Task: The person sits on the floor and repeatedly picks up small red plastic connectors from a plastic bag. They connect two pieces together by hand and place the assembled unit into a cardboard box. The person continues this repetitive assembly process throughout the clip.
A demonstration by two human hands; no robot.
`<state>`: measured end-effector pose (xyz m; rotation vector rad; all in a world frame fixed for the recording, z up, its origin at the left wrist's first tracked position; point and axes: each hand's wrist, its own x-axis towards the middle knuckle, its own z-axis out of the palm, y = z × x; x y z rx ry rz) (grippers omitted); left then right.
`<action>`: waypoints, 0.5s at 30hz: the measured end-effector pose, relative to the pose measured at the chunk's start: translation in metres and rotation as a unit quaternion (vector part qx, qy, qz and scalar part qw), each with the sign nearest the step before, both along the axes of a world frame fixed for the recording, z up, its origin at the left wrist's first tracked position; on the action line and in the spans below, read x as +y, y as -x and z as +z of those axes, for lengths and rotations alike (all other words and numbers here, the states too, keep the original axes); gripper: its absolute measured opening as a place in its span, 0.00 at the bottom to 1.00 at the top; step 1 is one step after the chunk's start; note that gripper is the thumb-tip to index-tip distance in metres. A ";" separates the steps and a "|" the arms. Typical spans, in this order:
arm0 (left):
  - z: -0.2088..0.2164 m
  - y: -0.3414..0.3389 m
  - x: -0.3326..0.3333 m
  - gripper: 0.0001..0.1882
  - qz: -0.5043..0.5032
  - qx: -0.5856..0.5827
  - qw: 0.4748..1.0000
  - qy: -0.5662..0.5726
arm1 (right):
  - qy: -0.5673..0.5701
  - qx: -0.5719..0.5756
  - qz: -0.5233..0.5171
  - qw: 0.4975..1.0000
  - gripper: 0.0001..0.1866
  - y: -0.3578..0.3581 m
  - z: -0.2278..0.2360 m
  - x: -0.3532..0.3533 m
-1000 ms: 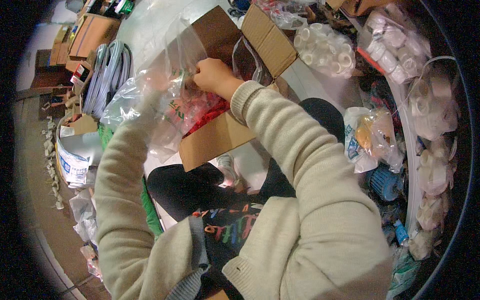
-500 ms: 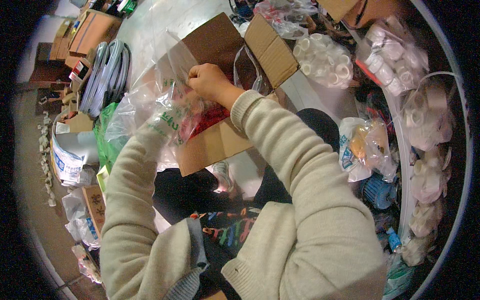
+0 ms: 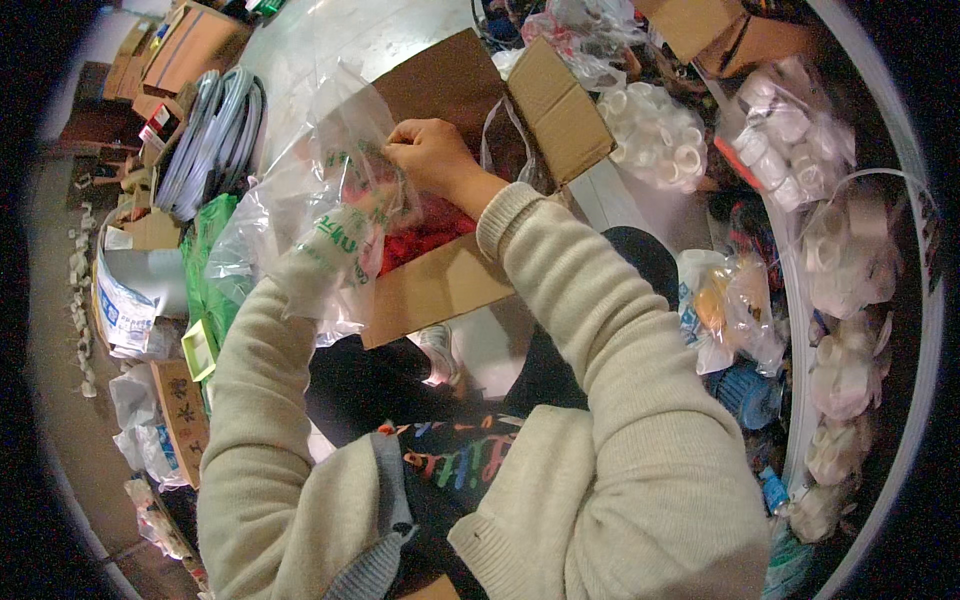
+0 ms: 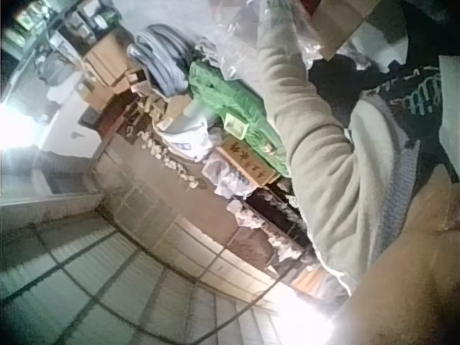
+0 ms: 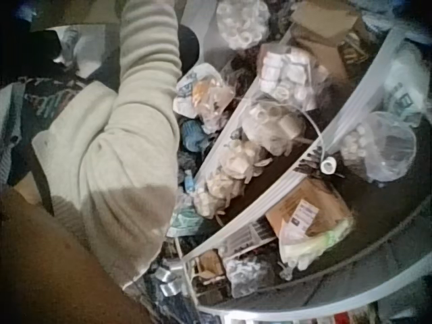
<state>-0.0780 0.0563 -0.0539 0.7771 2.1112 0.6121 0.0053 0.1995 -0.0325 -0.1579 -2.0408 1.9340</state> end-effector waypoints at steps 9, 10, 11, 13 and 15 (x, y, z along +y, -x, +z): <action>0.009 -0.002 -0.020 0.13 0.113 -0.022 0.990 -0.086 | 0.001 0.015 -0.009 1.000 0.08 0.000 0.002 0.000; 0.014 -0.002 -0.023 0.13 0.124 -0.022 0.987 -0.099 | 0.019 0.027 -0.013 0.999 0.08 0.001 0.001 0.001; 0.019 -0.002 -0.027 0.13 0.137 -0.024 0.984 -0.114 | 0.038 0.040 -0.017 0.998 0.08 0.004 0.000 0.001; 0.033 -0.001 -0.040 0.13 0.162 -0.028 0.976 -0.145 | 0.085 0.036 -0.016 0.996 0.07 0.007 -0.005 0.002; 0.051 -0.003 -0.058 0.13 0.183 -0.029 0.966 -0.178 | 0.139 0.007 -0.008 0.990 0.06 0.009 -0.007 0.003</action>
